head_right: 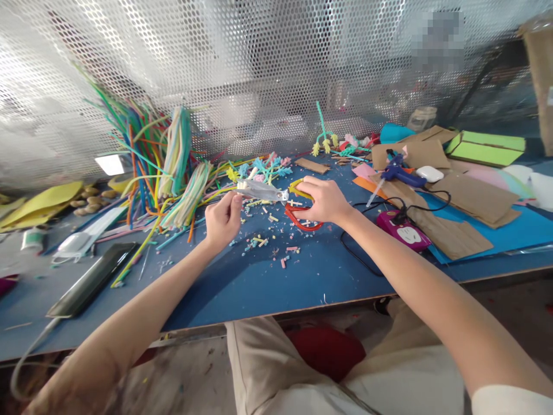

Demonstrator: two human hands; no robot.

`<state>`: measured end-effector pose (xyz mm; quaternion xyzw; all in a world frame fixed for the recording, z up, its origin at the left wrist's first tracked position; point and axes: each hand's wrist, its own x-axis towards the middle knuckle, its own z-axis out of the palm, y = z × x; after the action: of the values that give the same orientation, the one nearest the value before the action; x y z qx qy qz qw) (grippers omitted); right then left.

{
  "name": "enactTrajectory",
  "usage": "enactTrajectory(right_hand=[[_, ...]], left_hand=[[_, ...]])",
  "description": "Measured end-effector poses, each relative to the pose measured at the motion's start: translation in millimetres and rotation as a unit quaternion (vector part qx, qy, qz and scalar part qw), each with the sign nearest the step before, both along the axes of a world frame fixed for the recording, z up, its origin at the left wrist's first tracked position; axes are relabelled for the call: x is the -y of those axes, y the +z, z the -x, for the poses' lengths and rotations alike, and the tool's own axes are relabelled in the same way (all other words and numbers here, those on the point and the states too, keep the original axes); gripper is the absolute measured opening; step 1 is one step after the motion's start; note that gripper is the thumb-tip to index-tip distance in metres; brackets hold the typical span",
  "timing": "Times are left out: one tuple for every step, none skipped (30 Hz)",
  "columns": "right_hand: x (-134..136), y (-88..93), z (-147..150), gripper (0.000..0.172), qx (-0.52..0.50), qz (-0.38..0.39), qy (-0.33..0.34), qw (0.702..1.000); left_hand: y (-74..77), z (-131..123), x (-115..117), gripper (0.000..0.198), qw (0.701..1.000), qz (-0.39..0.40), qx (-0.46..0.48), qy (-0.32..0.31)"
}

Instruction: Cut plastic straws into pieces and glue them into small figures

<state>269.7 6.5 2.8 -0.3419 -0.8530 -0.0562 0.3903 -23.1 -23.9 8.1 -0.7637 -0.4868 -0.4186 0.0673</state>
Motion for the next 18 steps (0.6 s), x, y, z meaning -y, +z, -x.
enactTrajectory(right_hand=[[-0.3,-0.3,-0.1,0.033,0.002,-0.001,0.002,1.000],[-0.6,-0.6,-0.1,0.033,0.003,-0.001,0.003,1.000],[-0.9,-0.8,0.0,0.033,0.003,-0.001,0.003,1.000],[-1.0,-0.9,0.1,0.033,0.003,-0.002,0.002,1.000],[-1.1,-0.9,0.3,0.033,0.001,-0.003,0.000,1.000],[-1.2,-0.7,0.4,0.034,-0.001,-0.005,-0.001,1.000],[-1.3,-0.5,0.5,0.035,-0.002,-0.007,-0.001,1.000],[-1.4,-0.1,0.4,0.035,-0.002,-0.010,0.001,1.000],[-1.6,0.5,0.1,0.035,0.000,-0.013,0.004,1.000],[-1.7,1.1,-0.4,0.035,0.005,-0.015,0.006,1.000],[-1.8,1.7,-0.9,0.034,0.011,-0.017,0.008,1.000],[-1.8,2.4,-1.4,0.034,0.017,-0.018,0.011,1.000],[-1.5,3.2,-1.9,0.033,0.024,-0.017,0.013,0.999],[-1.1,3.9,-2.2,0.032,0.030,-0.015,0.015,0.999],[-0.5,4.6,-2.3,0.031,0.036,-0.013,0.018,0.999],[0.2,5.2,-2.2,0.030,0.041,-0.010,0.021,0.999],[1.0,5.8,-1.9,0.029,0.046,-0.007,0.025,0.999],[1.8,6.4,-1.5,0.029,0.050,-0.004,0.028,0.998]], left_hand=[[0.0,-0.1,0.1,0.047,1.000,0.001,0.001,-0.001],[0.1,-0.2,0.3,0.046,1.000,0.002,0.002,-0.001],[0.2,-0.3,0.5,0.046,1.000,0.002,0.003,-0.001],[0.3,-0.4,0.7,0.046,1.000,0.003,0.003,0.000],[0.5,-0.4,0.9,0.046,1.000,0.003,0.003,0.000],[0.7,-0.4,1.0,0.046,1.000,0.002,0.004,0.001],[0.9,-0.5,1.1,0.046,1.000,0.001,0.004,0.001],[1.2,-0.5,1.2,0.046,1.000,0.000,0.006,0.001],[1.4,-0.6,1.2,0.046,1.000,0.000,0.007,0.002],[1.6,-0.8,1.3,0.046,1.000,0.000,0.008,0.002],[1.8,-0.9,1.3,0.046,1.000,0.002,0.010,0.002],[1.9,-1.1,1.4,0.047,1.000,0.005,0.012,0.003],[1.9,-1.3,1.4,0.047,1.000,0.007,0.014,0.004],[1.9,-1.5,1.4,0.048,1.000,0.009,0.016,0.006],[1.7,-1.6,1.4,0.049,1.000,0.010,0.017,0.007],[1.6,-1.6,1.2,0.049,1.000,0.010,0.019,0.009],[1.4,-1.6,1.0,0.049,1.000,0.010,0.020,0.011],[1.2,-1.6,0.8,0.048,1.000,0.010,0.020,0.012]])
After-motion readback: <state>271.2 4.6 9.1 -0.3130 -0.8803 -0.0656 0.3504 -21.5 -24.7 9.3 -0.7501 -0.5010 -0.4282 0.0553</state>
